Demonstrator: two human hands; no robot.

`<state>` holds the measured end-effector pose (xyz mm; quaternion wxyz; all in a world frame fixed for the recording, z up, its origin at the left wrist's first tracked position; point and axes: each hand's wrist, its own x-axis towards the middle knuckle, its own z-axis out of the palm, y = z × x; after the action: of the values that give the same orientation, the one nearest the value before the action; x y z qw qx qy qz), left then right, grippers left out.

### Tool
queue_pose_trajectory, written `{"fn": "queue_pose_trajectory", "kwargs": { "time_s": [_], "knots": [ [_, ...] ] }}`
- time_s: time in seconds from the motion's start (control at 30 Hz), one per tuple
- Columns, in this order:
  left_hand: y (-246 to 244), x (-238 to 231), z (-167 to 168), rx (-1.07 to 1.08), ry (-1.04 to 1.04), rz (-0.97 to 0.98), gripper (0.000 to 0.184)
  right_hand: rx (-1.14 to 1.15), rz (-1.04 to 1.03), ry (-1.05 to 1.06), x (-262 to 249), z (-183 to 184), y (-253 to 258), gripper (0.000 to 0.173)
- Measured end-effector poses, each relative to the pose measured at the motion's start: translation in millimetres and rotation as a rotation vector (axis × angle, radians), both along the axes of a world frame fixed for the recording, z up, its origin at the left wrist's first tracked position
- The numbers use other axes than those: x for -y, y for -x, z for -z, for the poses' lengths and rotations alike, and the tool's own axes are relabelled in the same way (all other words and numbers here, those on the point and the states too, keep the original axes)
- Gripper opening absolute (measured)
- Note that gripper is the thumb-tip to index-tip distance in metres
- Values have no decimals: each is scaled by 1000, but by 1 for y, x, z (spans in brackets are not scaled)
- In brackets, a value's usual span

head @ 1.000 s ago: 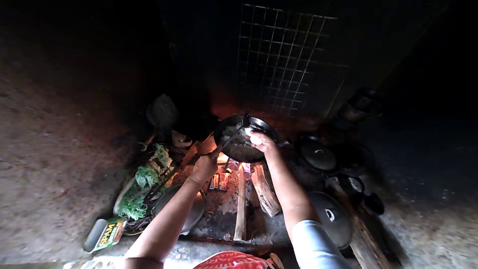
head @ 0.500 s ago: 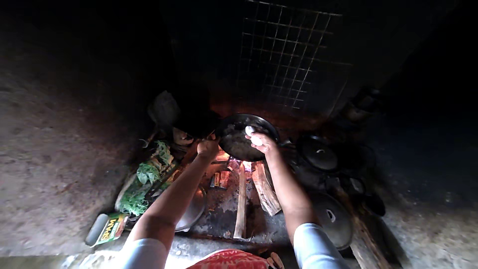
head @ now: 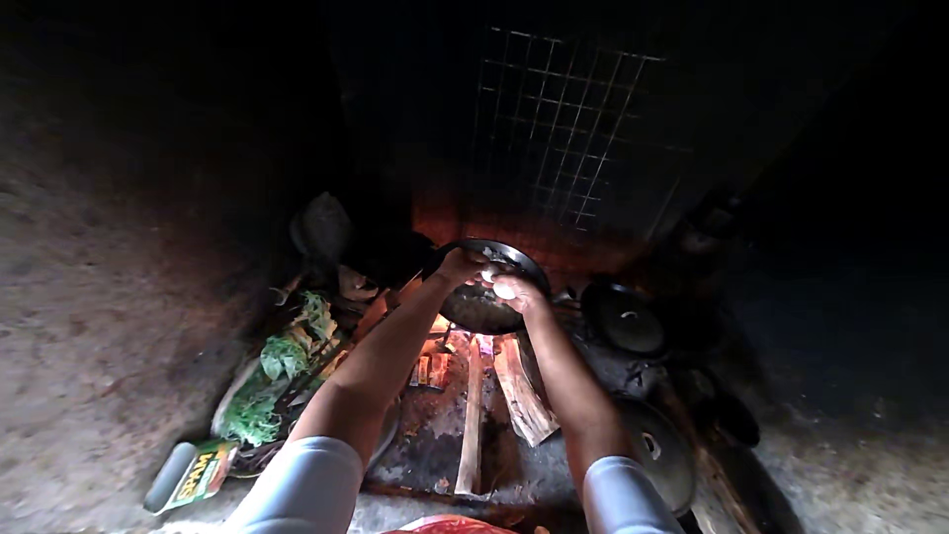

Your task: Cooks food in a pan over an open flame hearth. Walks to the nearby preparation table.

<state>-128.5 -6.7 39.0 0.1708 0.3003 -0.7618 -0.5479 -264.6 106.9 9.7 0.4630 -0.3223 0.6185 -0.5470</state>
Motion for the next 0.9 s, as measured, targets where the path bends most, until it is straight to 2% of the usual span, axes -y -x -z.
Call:
{"fn": "queue_pose_trajectory", "kwargs": {
  "time_s": [0.4, 0.63, 0.9],
  "knots": [
    [16, 5, -13, 83, 64, 21, 33, -261, 48, -129, 8, -25, 7, 34],
    [26, 3, -6, 188, 238, 12, 33, -341, 8, -250, 18, -26, 13, 35],
    [38, 20, -7, 296, 460, -62, 31, -392, 99, -347, 53, -41, 7, 34]
  ]
}}
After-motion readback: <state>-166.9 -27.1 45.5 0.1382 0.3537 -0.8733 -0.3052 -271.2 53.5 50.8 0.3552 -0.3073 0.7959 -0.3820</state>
